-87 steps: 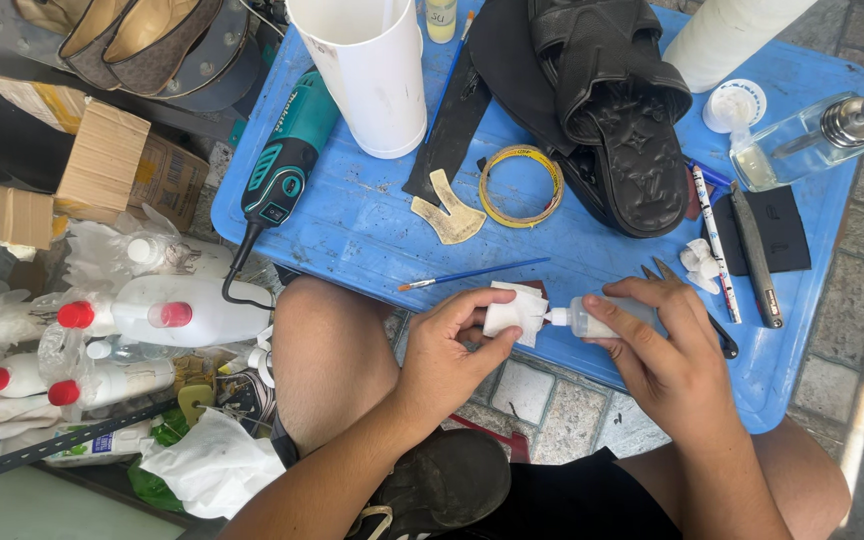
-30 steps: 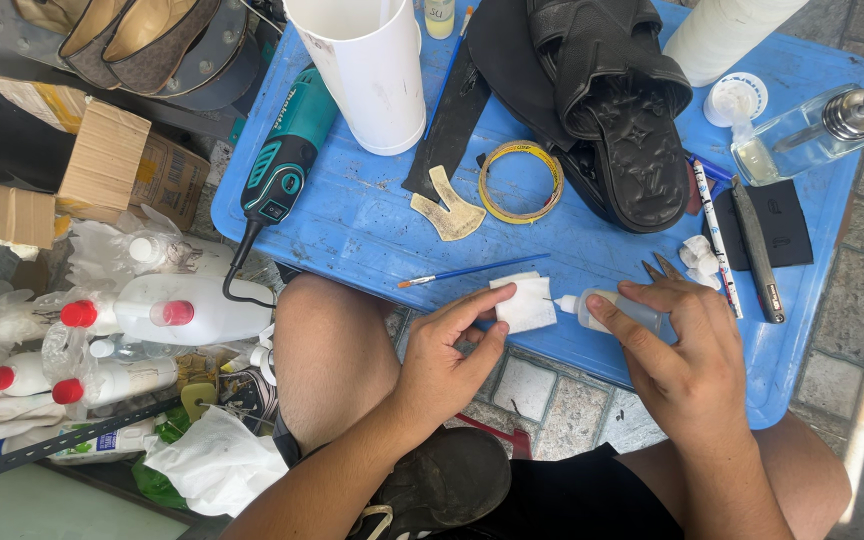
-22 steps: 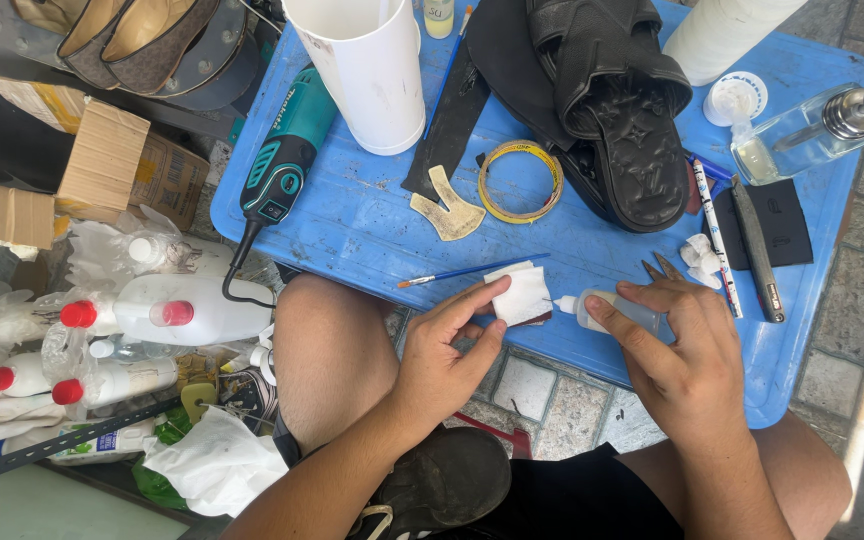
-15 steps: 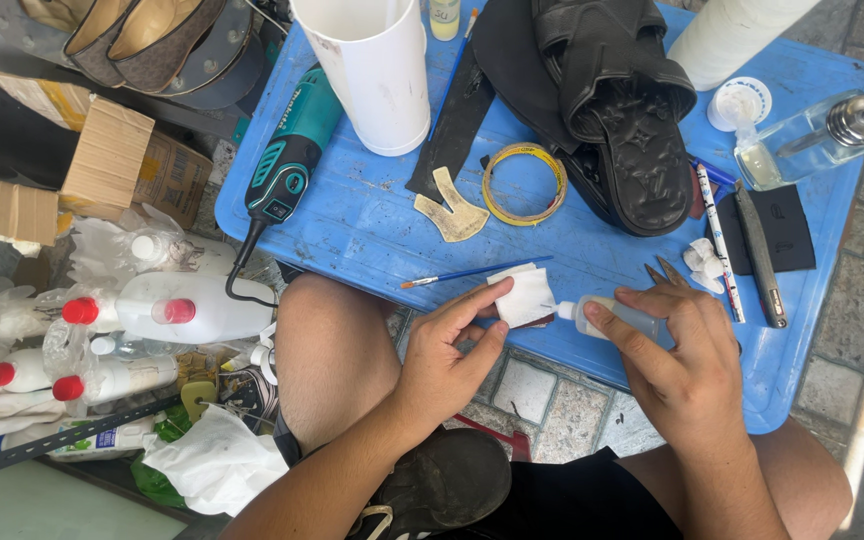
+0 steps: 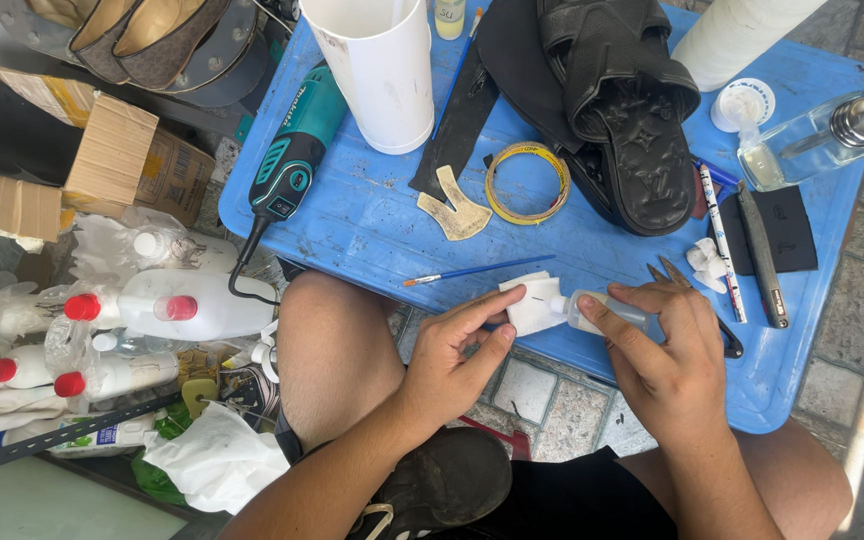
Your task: The person cleans a black sneaker by wiping it with a white cloth and applying liquid from a small bottle. They also handle a black sandal and a black insole, placing the insole on the sandal.
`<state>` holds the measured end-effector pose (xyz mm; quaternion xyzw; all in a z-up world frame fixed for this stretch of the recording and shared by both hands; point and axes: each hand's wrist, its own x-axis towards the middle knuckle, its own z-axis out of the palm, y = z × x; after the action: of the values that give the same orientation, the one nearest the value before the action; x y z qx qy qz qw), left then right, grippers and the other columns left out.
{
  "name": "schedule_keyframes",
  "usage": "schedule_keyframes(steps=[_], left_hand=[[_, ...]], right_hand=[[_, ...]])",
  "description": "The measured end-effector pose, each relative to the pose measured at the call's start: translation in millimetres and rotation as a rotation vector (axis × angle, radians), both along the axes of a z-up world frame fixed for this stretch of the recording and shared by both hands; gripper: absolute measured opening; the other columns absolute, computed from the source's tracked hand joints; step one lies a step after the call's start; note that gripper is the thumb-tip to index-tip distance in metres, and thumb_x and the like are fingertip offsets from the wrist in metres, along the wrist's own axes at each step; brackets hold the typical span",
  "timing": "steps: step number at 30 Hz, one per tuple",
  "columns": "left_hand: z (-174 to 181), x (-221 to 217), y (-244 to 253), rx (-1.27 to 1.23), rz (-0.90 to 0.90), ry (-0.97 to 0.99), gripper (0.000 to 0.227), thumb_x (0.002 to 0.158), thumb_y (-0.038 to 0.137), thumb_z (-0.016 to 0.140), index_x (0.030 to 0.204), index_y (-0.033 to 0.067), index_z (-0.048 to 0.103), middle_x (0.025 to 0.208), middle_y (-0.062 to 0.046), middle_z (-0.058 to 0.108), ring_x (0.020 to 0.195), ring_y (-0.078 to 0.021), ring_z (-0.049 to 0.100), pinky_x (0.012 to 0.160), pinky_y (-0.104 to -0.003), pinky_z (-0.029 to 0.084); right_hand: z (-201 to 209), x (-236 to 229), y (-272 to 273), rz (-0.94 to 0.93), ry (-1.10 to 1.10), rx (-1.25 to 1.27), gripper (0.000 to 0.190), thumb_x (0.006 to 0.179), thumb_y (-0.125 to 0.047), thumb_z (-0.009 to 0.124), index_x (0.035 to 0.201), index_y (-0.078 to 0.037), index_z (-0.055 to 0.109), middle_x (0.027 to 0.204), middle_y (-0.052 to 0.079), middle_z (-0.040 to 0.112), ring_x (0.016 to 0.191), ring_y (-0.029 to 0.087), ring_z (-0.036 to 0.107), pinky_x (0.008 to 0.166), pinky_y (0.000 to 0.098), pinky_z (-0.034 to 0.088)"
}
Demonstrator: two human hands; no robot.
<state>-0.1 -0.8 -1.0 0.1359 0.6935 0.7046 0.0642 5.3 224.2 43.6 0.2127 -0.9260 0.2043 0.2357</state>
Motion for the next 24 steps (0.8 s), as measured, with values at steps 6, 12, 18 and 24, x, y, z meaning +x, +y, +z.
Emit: schedule_keyframes(steps=[6,12,18,24], left_hand=[[2,0,-2,0.058,0.027,-0.015,0.038,0.104,0.007,0.058,0.143,0.0033,0.058,0.136,-0.019,0.066,0.118,-0.0193,0.068,0.095,-0.031,0.063],[-2,-2,-3,0.083,0.034,-0.106,0.038,0.106,0.011,0.056,0.144,0.0053,0.057,0.126,-0.018,0.071,0.109,-0.0183,0.073,0.09,-0.031,0.066],[-7,0,-2,0.07,0.03,-0.102,0.036,0.107,0.016,0.053,0.141,0.005,0.06,0.126,-0.016,0.072,0.107,-0.0177,0.074,0.087,-0.031,0.066],[-11,2,0,0.083,0.003,-0.102,0.034,0.109,0.017,0.053,0.137,0.0035,0.064,0.124,-0.016,0.074,0.096,-0.0146,0.071,0.082,-0.029,0.063]], right_hand=[[0,2,3,0.015,-0.034,-0.024,0.05,0.069,0.003,0.082,0.114,-0.018,0.077,0.107,0.006,0.067,0.102,0.025,0.063,0.091,0.0411,0.053],[-1,2,9,-0.007,-0.031,-0.021,0.047,0.072,0.003,0.083,0.113,-0.018,0.077,0.106,0.006,0.067,0.103,0.024,0.063,0.093,0.0396,0.054],[-1,1,11,-0.031,-0.009,-0.023,0.045,0.075,0.004,0.083,0.114,-0.017,0.077,0.106,0.006,0.067,0.103,0.023,0.064,0.091,0.0377,0.053],[-3,-2,10,-0.062,0.008,-0.039,0.044,0.075,0.004,0.082,0.114,-0.017,0.077,0.109,0.007,0.067,0.106,0.026,0.064,0.091,0.0376,0.053]])
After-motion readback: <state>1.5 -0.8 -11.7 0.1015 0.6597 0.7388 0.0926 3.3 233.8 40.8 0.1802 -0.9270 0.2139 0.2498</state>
